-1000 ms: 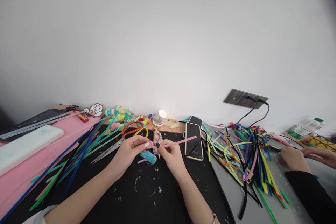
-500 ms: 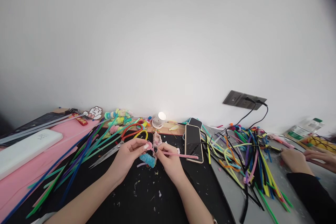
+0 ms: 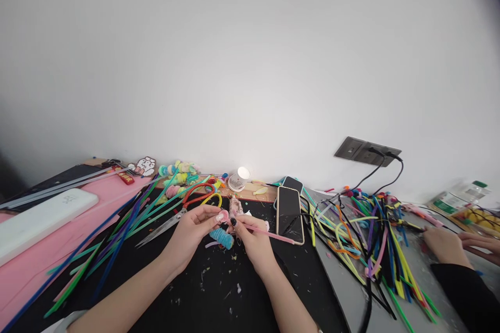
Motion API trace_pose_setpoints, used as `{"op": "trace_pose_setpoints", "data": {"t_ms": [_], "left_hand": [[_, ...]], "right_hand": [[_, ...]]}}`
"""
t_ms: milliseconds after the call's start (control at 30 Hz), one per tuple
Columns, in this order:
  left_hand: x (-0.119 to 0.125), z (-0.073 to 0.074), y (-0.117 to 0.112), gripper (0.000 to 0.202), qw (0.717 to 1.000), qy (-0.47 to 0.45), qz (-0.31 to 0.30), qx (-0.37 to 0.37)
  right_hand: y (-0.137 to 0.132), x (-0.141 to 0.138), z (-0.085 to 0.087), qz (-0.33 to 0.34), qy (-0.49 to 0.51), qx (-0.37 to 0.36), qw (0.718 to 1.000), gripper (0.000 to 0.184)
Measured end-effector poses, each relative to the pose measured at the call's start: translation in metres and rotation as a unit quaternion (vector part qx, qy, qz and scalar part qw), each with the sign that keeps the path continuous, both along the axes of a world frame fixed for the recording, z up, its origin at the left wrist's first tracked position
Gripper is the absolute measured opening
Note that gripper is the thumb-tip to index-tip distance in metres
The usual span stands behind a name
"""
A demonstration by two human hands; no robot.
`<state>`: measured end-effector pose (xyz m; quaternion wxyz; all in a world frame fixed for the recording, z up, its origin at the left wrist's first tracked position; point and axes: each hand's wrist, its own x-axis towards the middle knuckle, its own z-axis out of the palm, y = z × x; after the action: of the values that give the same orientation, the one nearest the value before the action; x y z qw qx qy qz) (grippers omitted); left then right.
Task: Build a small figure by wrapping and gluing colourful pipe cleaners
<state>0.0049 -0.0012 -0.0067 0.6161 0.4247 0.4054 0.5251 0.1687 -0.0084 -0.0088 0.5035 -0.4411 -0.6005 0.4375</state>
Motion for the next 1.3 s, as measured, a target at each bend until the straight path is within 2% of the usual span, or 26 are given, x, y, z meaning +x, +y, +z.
{"op": "trace_pose_setpoints", "data": {"t_ms": [300, 667, 1033, 1300], "left_hand": [[0.0014, 0.0023, -0.0008, 0.028, 0.999, -0.029, -0.005, -0.013], [0.0040, 0.0065, -0.0038, 0.029, 0.999, -0.044, -0.022, -0.018], [0.0027, 0.0018, -0.0027, 0.031, 1.000, -0.005, -0.016, -0.004], [0.0013, 0.0056, -0.0008, 0.036, 0.999, 0.049, -0.010, 0.008]], "right_hand": [[-0.0041, -0.0057, 0.0087, -0.023, 0.063, -0.027, 0.997, 0.021], [-0.0055, -0.0069, 0.0053, -0.017, 0.100, -0.048, 0.994, 0.020], [-0.0058, -0.0087, 0.0063, -0.021, 0.126, -0.062, 0.990, 0.015], [-0.0053, -0.0077, 0.0066, -0.032, 0.110, -0.049, 0.992, 0.014]]}}
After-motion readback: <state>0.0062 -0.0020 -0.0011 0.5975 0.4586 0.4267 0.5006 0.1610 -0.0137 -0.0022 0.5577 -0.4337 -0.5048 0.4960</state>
